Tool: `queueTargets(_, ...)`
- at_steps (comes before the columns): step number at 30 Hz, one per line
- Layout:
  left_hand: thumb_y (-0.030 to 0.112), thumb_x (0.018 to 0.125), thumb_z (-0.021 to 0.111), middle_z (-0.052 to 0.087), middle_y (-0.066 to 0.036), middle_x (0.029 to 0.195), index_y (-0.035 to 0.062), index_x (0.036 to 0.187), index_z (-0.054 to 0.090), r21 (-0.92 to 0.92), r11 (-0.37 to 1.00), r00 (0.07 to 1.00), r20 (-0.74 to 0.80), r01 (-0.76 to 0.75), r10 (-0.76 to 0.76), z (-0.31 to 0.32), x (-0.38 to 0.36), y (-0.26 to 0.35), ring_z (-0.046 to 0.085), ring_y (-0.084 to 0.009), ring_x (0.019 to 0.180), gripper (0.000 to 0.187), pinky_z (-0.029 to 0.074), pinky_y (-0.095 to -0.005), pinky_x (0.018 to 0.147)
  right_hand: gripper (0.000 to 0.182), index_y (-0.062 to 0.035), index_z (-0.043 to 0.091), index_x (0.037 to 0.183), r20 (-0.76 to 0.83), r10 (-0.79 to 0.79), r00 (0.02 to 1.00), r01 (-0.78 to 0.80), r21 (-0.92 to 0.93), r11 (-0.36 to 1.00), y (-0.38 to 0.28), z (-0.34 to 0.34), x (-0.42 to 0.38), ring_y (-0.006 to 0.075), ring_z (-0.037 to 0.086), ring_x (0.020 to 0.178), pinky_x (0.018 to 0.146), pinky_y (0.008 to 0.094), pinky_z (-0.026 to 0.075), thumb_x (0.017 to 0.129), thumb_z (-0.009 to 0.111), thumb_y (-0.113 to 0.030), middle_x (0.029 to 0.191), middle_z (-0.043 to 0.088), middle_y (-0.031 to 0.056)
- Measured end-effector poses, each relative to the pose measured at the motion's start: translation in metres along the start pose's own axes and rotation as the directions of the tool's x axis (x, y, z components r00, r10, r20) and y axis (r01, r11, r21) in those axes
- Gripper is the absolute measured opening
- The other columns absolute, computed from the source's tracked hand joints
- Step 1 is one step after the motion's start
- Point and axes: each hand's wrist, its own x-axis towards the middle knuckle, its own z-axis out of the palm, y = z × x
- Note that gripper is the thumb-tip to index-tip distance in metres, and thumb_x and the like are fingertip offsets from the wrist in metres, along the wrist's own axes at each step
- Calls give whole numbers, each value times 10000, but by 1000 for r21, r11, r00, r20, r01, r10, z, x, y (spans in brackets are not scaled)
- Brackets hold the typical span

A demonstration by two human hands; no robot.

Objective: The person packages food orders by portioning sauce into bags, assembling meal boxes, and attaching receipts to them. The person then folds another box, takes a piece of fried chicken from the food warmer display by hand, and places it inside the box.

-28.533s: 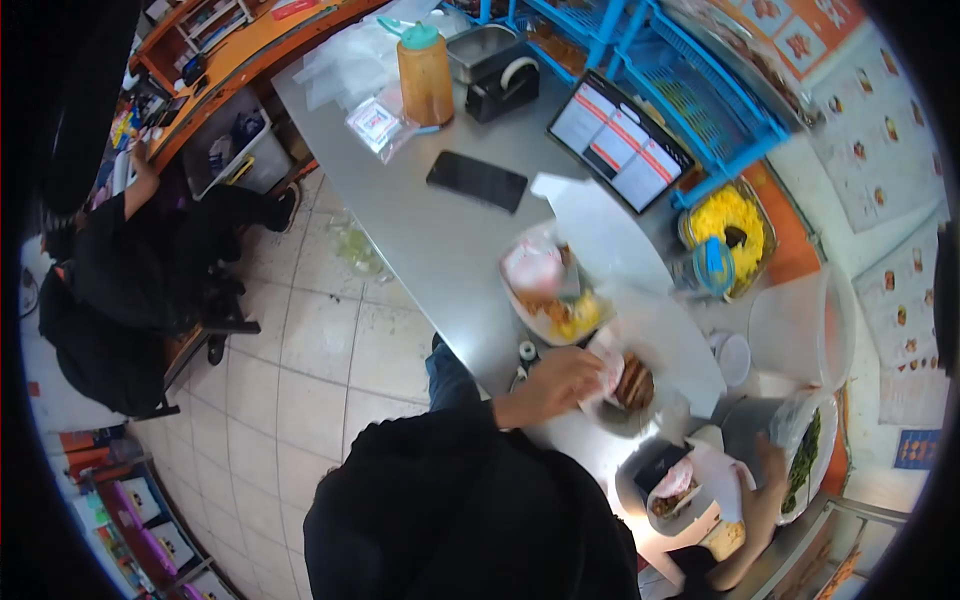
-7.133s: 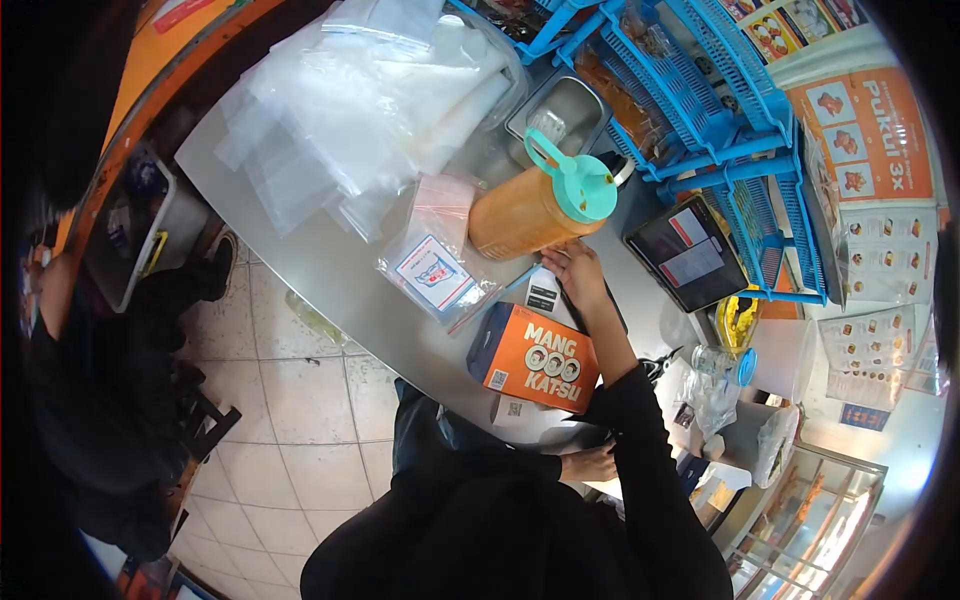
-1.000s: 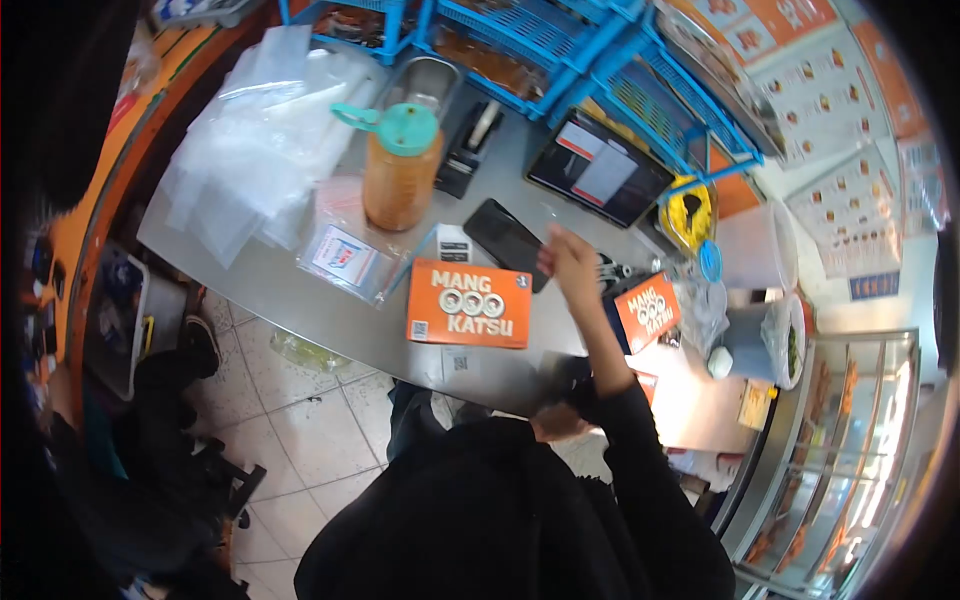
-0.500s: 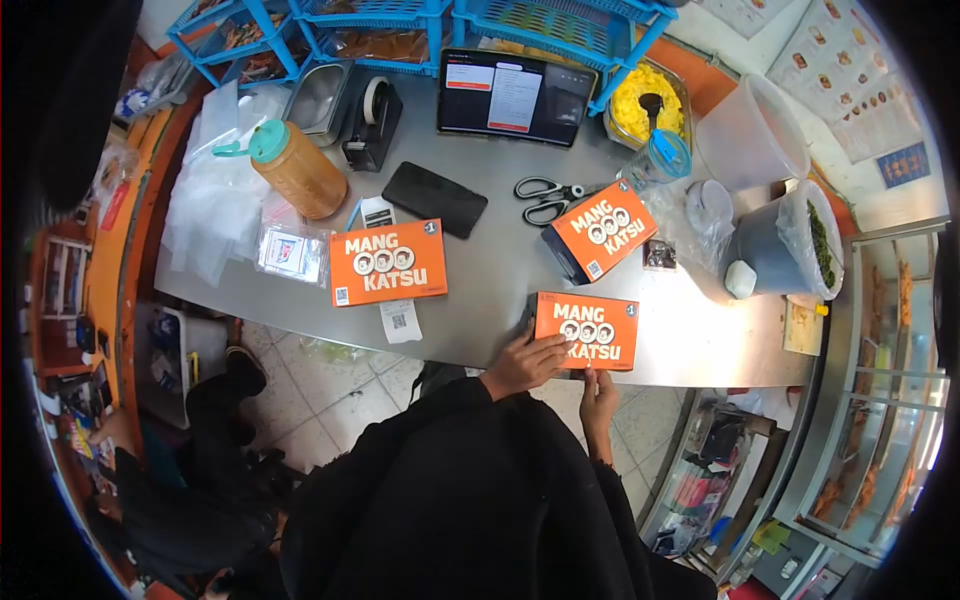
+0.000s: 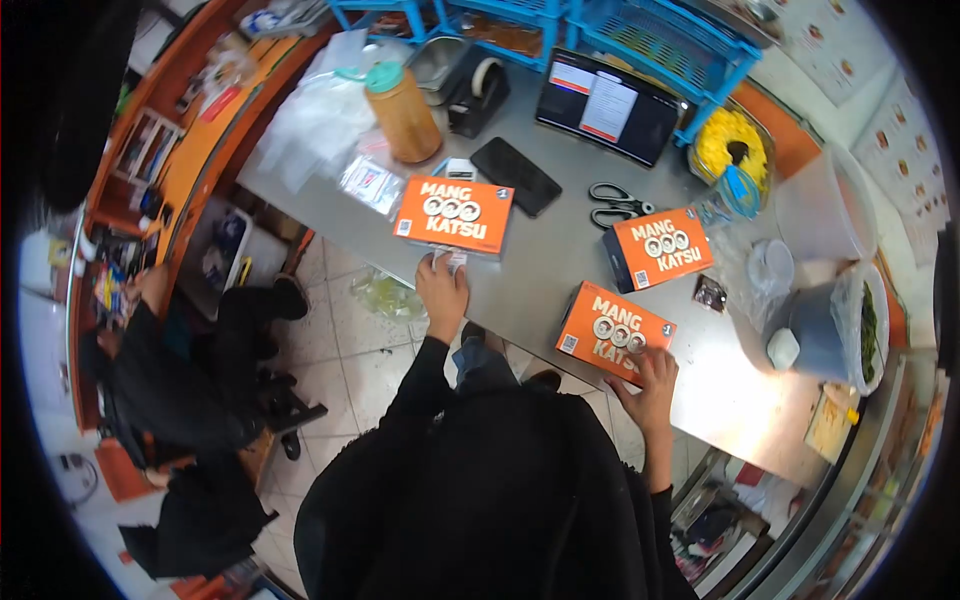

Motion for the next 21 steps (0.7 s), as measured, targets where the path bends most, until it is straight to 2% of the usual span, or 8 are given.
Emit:
queueTargets(4,107,706,640,494,-198,1025,56,1008,548,-135,935,934,197,328,-299,-3,14,-6,489,-379,933,319,417,-411,758,735,-188,499,1153,197,-101,975,127,-123,984,-1,-4,35,380,278,1159,973,491,218,498,791,-350,1248,325,151)
queueTargets(7,102,691,646,585,-153,890,62,958,585,-185,910,905,291,372,-311,-3,16,-18,528,-379,866,277,431,-423,723,806,-225,484,1193,176,-128,976,159,-175,972,2,7,36,404,245,1183,981,535,172,470,794,-398,1259,302,189)
queueTargets(8,113,706,650,634,-69,793,58,925,616,-314,848,891,307,426,-334,-3,18,-24,592,-275,752,228,460,-379,647,795,-227,487,1186,152,-118,981,146,-188,971,-2,11,35,400,245,1178,972,544,171,470,797,-382,1252,299,188)
queueTargets(11,139,744,640,637,-29,836,59,949,621,-533,255,591,722,807,-360,-7,27,-40,596,-148,695,221,466,-296,612,774,-229,470,1205,56,-12,998,25,-239,971,-14,32,30,411,211,1188,942,595,129,516,760,-427,1257,282,205)
queueTargets(14,121,805,591,627,-19,890,48,981,618,-647,45,613,694,761,-378,-52,33,-6,554,-65,705,193,436,-210,615,687,-179,438,1239,-77,143,987,-160,-325,932,-35,65,33,420,192,1194,912,613,120,657,655,-473,1280,261,231)
queueTargets(17,94,830,556,609,-31,940,18,1000,604,-770,-37,685,588,637,-430,-77,19,38,544,-75,741,192,441,-189,649,611,-134,428,1247,-141,111,984,-133,-160,978,-42,92,47,414,213,1159,915,575,147,761,558,-480,1291,257,232)
queueTargets(18,98,835,551,605,-35,937,9,1011,597,-798,-43,712,560,602,-423,-81,9,59,540,-76,755,202,448,-189,663,541,-103,421,1247,-182,90,979,-74,90,993,-52,88,58,323,378,1045,912,462,263,843,455,-460,1214,392,204)
queueTargets(21,126,838,556,585,-34,937,45,1070,583,-828,119,835,533,548,-133,-80,-42,109,533,-86,770,248,451,-219,667,472,-80,426,1236,357,201,912,-410,782,470,-86,61,93,193,491,859,828,296,368,879,423,-389,1051,534,146)
